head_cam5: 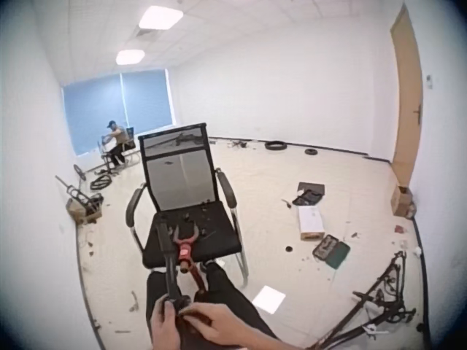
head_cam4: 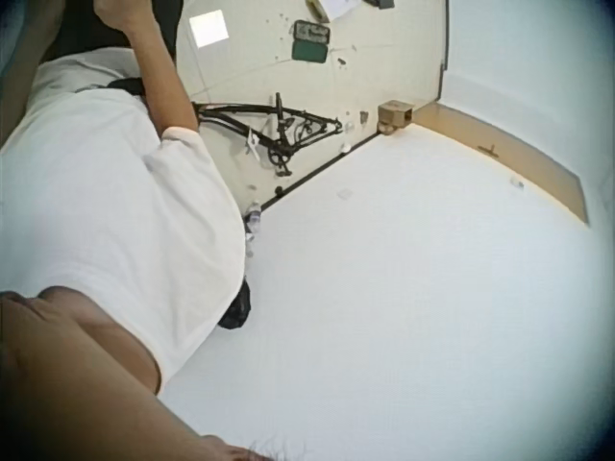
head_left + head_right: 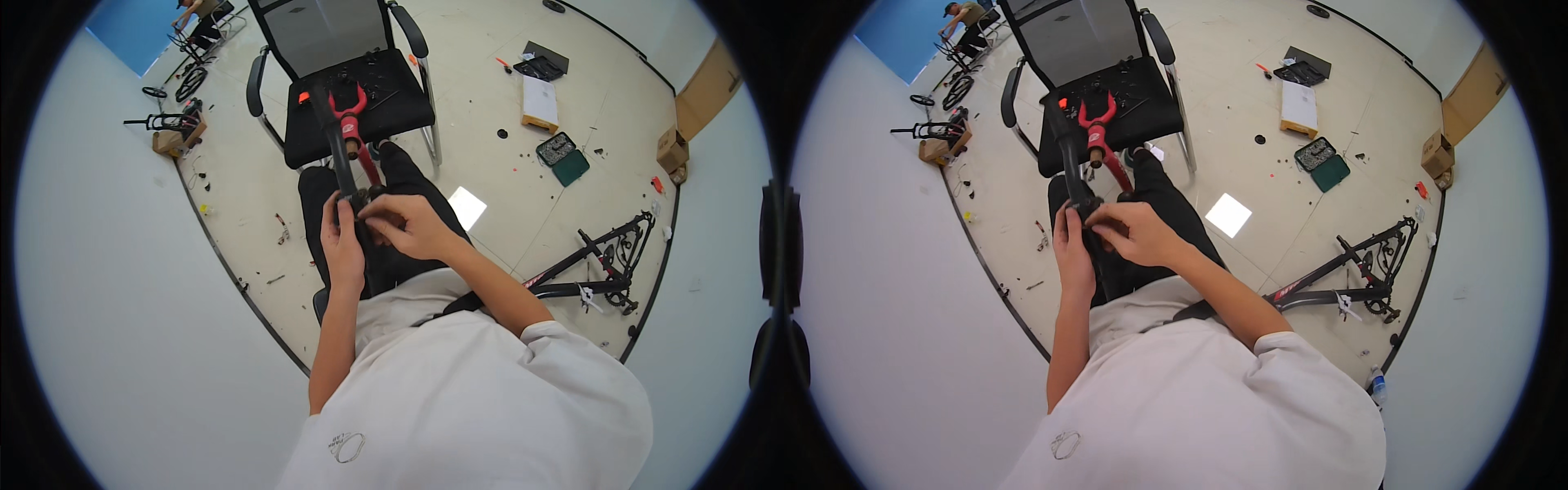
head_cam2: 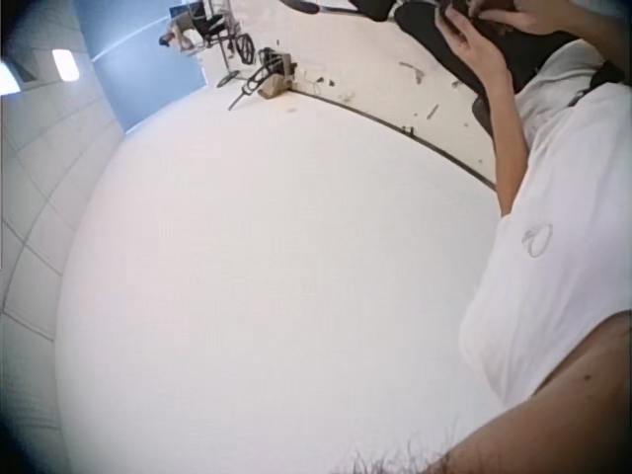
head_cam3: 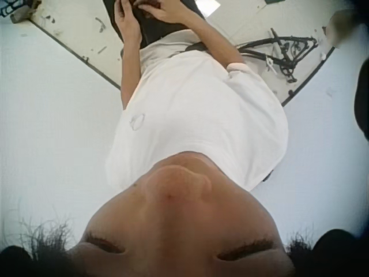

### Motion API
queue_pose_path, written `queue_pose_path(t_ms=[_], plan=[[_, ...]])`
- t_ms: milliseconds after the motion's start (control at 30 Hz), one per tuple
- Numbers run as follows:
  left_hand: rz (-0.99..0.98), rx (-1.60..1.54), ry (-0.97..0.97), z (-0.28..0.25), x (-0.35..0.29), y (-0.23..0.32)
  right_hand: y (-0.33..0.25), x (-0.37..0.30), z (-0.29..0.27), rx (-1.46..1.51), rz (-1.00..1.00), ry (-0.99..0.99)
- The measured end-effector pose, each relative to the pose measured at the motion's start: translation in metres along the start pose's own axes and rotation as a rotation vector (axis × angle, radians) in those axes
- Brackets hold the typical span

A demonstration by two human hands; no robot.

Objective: The person holds a black bicycle seat post and uses an Allen key to tighten a bolt on its clamp. The seat post is held between the legs while the person rotates the tool to secure the fastener.

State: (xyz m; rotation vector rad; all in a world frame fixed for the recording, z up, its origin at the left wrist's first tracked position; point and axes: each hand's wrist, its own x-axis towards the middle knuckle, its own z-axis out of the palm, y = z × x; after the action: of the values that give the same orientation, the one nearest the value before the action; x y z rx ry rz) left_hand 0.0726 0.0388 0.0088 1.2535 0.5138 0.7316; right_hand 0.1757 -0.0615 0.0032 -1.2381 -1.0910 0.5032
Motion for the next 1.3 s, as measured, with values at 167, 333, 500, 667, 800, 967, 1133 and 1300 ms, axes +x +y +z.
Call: queue_pose_path(t_ms=[167, 333, 500, 667, 800, 967, 1133, 1300], plan=[[-0.109, 0.031, 0.132, 0.001, 0.003, 0.002, 0.004, 0.019, -0.008, 0.150, 0.191, -0.125], [-0.140, -0.084, 0.242, 0.001, 0.033, 0.000, 0.016, 0.051, -0.007, -0.224, 0.155, -0.132], [-0.136, -0.035, 0.268, -0.005, 0.079, 0.000, 0.047, 0.085, 0.009, -0.120, 0.216, 0.068], [-0.154, 0.031, 0.295, -0.002, 0.128, 0.002, 0.074, 0.122, 0.016, -0.101, 0.147, 0.258], [-0.184, -0.071, 0.286, -0.010, 0.159, -0.002, 0.085, 0.154, -0.015, -0.046, 0.235, 0.078], [-0.237, -0.104, 0.340, -0.031, 0.176, -0.015, 0.163, 0.246, -0.101, -0.272, 0.339, 0.298], [-0.314, -0.217, 0.402, -0.045, 0.175, -0.010, 0.301, 0.336, -0.189, -0.865, 0.187, 0.324], [-0.325, -0.270, 0.452, -0.048, 0.168, -0.003, 0.338, 0.354, -0.196, -0.966, 0.450, 0.207]])
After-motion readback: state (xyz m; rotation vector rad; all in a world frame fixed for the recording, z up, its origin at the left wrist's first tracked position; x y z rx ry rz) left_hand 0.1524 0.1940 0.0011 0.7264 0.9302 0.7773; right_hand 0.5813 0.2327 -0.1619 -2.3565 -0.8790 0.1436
